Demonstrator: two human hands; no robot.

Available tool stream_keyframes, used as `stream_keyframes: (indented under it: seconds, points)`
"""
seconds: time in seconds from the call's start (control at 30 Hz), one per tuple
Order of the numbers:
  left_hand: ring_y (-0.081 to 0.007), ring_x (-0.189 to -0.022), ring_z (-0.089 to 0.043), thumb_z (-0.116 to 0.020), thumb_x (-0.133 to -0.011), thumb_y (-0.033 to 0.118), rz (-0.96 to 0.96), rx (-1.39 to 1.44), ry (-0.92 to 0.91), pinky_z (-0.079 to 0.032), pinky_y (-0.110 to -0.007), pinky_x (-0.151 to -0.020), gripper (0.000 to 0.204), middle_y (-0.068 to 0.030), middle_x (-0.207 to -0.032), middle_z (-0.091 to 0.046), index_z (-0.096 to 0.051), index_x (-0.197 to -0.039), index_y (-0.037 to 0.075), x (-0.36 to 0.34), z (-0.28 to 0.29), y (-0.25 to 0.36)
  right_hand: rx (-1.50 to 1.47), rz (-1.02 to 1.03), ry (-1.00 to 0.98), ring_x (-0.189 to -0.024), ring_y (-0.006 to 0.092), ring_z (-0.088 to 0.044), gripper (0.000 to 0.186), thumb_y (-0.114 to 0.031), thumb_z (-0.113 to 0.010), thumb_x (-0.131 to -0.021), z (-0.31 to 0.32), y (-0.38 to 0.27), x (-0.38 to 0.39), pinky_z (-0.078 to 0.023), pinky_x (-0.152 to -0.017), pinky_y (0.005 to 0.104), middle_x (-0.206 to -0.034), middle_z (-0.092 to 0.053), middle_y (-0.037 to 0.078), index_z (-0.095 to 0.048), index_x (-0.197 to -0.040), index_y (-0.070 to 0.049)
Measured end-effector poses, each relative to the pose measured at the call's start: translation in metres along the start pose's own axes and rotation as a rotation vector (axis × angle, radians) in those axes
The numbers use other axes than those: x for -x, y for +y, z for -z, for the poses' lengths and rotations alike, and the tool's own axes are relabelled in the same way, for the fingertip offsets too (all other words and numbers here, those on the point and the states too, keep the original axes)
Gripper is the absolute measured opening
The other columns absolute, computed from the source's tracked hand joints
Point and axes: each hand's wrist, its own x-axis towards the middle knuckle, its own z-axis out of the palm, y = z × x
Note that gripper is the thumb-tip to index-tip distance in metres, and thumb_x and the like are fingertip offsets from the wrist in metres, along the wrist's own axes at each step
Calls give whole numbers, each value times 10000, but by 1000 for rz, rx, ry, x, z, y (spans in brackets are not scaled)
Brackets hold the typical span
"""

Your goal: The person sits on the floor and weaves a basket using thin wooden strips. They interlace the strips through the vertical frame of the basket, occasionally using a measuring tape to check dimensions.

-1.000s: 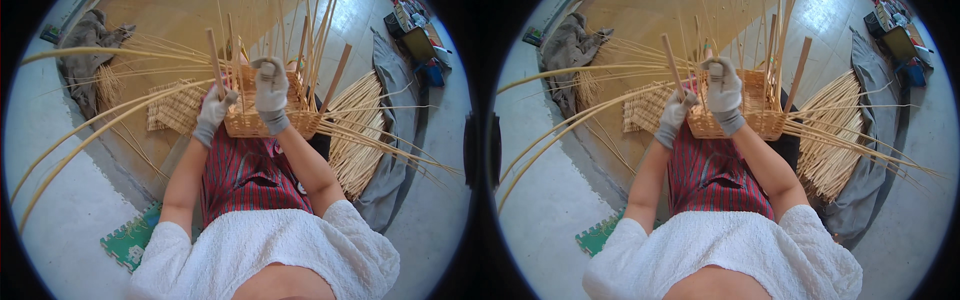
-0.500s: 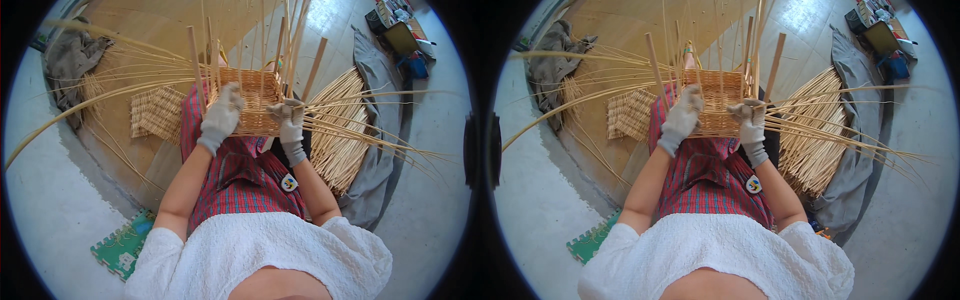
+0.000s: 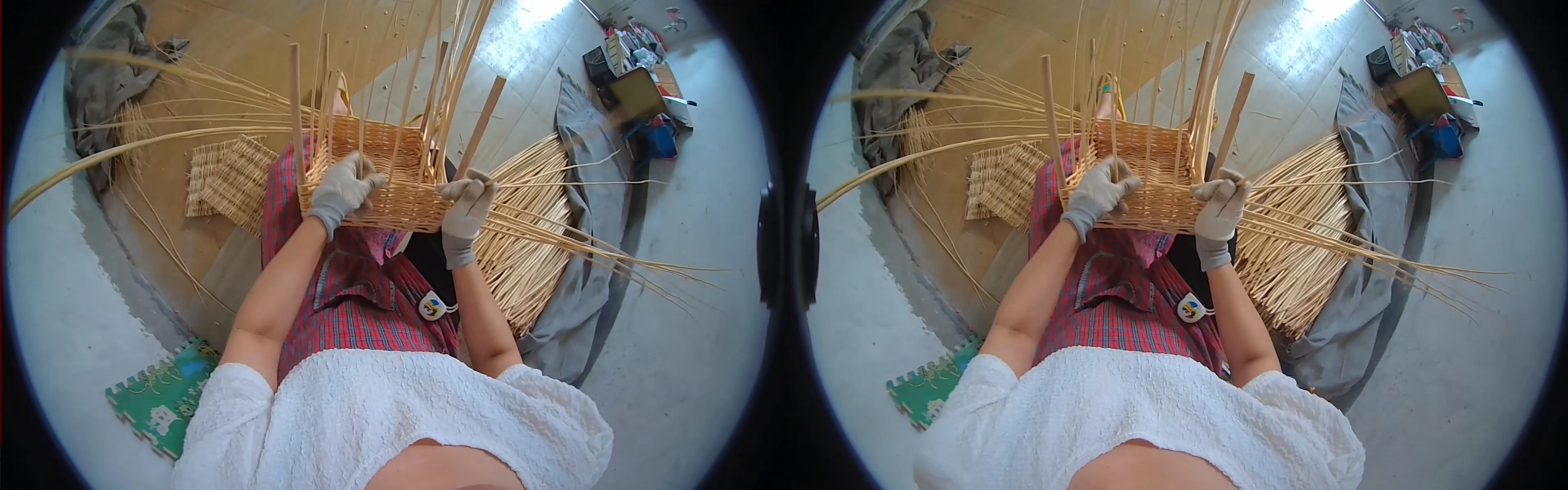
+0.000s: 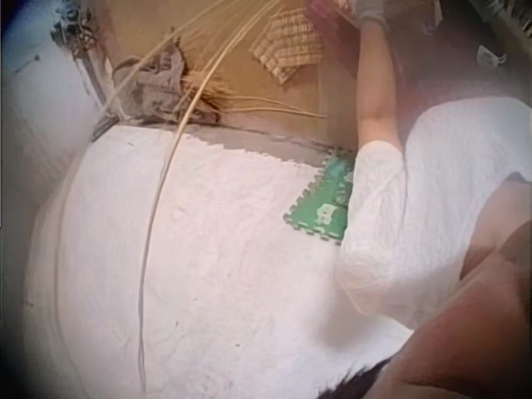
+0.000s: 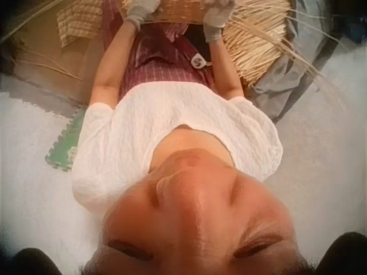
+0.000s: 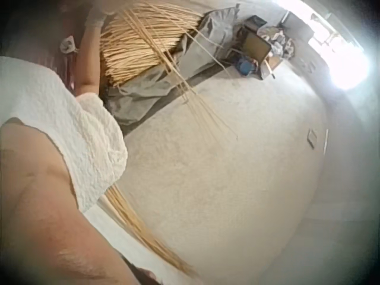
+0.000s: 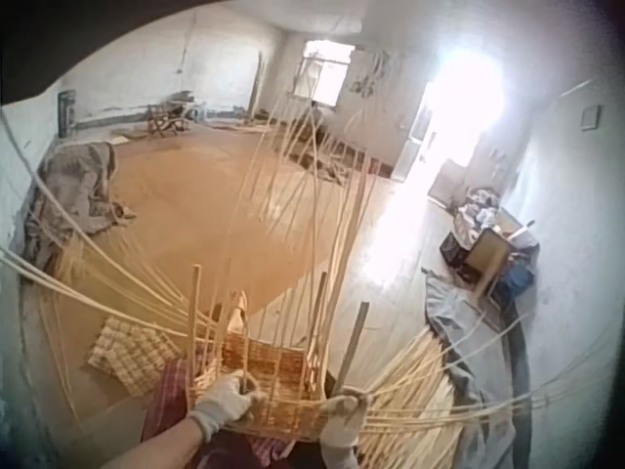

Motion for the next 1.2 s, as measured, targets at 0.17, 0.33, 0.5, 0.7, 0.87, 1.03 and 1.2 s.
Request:
stream_keyframes:
  seconds: [0.17,0.33,0.5,0.7,0.87,1.03,1.2]
  points:
    - [-288,-835,-720,-768,-866,537,-123,-176,174,-554,-389,-781,566,-155,-865,-740,-658,-1116,40,-28,-4,-4,-368,-296,202,-764,150,-633,277,-261,-409,-1115,-57,-64,33,-567,-791,330,-833,-596,76,-544,-1146,-22]
    - [-274,-828,-709,-678,-971,401,-409,4,565,-547,-388,-794,445,-157,-857,-731,-627,-1223,38,-14,-10,14,173,-237,71,-898,167,-690,119,-120,-565,-1051,34,-46,-8,-585,-736,312,-1012,-701,96,-546,-1154,-63]
    - [-383,-1029,-678,-521,-1045,348,-159,35,-91,-518,-450,-902,405,-276,-1072,-682,-571,-1268,14,3,-46,52,120,-396,201,-998,175,-713,120,-61,-612,-1012,65,-76,-12,-588,-622,239,-1079,-708,115,-536,-1104,-75]
    - [-202,-759,-635,-541,-1055,246,-308,-313,50,-548,-440,-658,163,-64,-844,-626,-574,-1091,90,-23,-109,-2,1030,240,-335,-1302,390,-555,661,-116,-687,-921,-28,-88,-120,-457,-1110,453,-1468,-532,210,-436,-1532,-97]
    - [-270,-676,-691,-566,-1045,276,8,6,-266,-584,-393,-588,263,-150,-968,-692,-574,-1218,79,-10,-84,35,923,595,85,-1231,366,-585,602,-170,-746,-887,-7,-115,-73,-453,-1070,482,-1421,-568,203,-540,-1433,-24]
    - [-279,-661,-704,-606,-1011,164,43,122,-280,-602,-367,-611,315,-178,-1057,-700,-551,-1305,67,6,-79,54,1021,118,-734,-897,328,-620,447,-388,-838,-749,61,-146,131,-501,-803,456,-973,-616,102,-711,-1109,-156]
    - [-281,-962,-679,-636,-941,77,-634,-36,224,-543,-384,-866,388,-178,-1196,-642,-567,-1323,79,73,-80,18,1122,-138,-444,-890,352,-637,338,-268,-846,-764,71,-106,165,-543,-803,445,-961,-623,135,-700,-1049,-160]
